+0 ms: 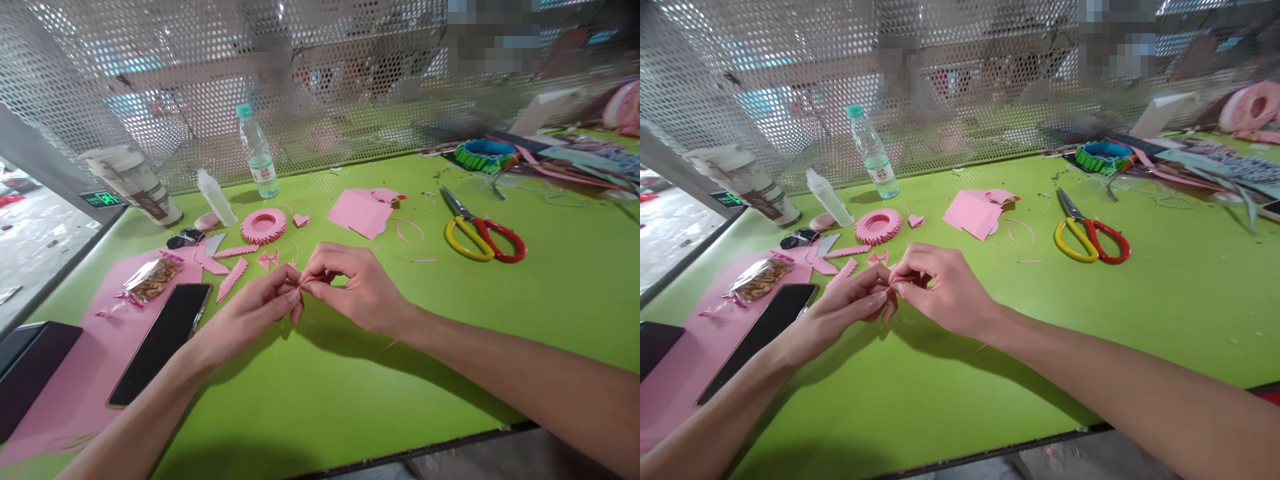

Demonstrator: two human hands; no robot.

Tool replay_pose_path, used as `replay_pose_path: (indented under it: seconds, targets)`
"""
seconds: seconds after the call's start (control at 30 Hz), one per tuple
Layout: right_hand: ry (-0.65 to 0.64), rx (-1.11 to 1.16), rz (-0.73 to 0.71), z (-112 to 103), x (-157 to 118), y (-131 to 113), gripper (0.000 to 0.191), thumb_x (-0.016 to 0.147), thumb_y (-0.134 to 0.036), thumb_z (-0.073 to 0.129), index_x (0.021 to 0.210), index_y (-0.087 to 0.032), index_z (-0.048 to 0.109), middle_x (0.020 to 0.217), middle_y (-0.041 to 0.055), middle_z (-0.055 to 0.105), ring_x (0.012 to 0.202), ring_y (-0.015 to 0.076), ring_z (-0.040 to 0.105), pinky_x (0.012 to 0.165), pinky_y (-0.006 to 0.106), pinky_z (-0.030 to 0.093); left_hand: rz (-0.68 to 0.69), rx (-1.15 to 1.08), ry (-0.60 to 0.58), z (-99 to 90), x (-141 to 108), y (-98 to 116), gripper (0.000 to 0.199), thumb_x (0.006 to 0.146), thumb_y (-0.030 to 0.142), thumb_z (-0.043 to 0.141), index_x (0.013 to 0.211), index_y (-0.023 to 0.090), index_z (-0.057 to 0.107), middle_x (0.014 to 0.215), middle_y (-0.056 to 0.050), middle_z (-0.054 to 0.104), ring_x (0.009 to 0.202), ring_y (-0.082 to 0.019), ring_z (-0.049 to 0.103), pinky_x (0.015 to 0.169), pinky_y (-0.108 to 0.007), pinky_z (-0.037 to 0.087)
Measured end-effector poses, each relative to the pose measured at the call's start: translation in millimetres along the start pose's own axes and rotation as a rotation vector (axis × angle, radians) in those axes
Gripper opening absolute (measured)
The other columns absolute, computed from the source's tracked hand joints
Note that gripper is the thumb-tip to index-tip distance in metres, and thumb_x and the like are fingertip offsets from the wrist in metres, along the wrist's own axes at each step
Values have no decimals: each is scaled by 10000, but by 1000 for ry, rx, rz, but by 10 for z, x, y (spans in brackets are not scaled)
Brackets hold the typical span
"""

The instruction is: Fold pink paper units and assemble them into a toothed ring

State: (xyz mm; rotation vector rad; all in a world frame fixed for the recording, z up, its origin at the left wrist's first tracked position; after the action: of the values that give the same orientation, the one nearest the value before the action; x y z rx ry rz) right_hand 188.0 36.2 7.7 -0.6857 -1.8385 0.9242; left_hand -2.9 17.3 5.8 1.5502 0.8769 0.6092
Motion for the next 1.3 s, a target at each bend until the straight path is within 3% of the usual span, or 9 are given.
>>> replay_pose_path:
  seconds: [0.67, 1.03, 1.17, 1.3]
  targets:
    - [-44, -166, -271, -56, 19, -84, 214, 948, -10, 628, 997, -165, 767, 953, 44, 713, 809, 145, 656, 705, 272, 525, -63, -232, 49, -14, 2, -12, 236, 1087, 409, 556, 1037, 188, 622, 797, -13, 639, 673, -135, 370, 643, -329, 258]
    - [-44, -224, -304, -44, -4, -75, 261, 965, -33, 615, 1051, -216, 780, 973, 47, 693, 823, 166, 646, 685, 287, 512, -38, -126, 70, -49, -9, -95, 247, 1093, 455, 570, 1087, 214, 623, 848, -6, 654, 718, -134, 439, 654, -281, 318]
    - [-5, -198, -233, -46, -2, -114, 250, 1006, -96, 617, 1053, -252, 807, 922, 35, 661, 824, 172, 638, 707, 306, 525, 23, -59, 131, -68, 22, -90, 271, 1078, 467, 599, 1192, 228, 657, 922, -19, 665, 789, -149, 524, 688, -272, 377]
    - [43, -45, -1, -40, 6, -71, 184, 1041, -161, 618, 1045, -216, 793, 925, 28, 708, 803, 150, 669, 687, 283, 546, 85, 233, 296, -109, 48, -28, 308, 1039, 482, 651, 1202, 224, 697, 1031, -55, 718, 901, -200, 614, 760, -300, 447]
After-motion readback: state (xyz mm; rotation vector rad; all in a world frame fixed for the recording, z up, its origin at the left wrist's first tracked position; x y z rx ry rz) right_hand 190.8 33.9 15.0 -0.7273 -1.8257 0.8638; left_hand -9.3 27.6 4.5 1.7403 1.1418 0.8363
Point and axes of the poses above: each hand's wrist, its own x-axis towards the middle knuckle, its own z-axis out of the palm, y = z × x, the point moved 3 cm from there along x, towards the middle knuckle
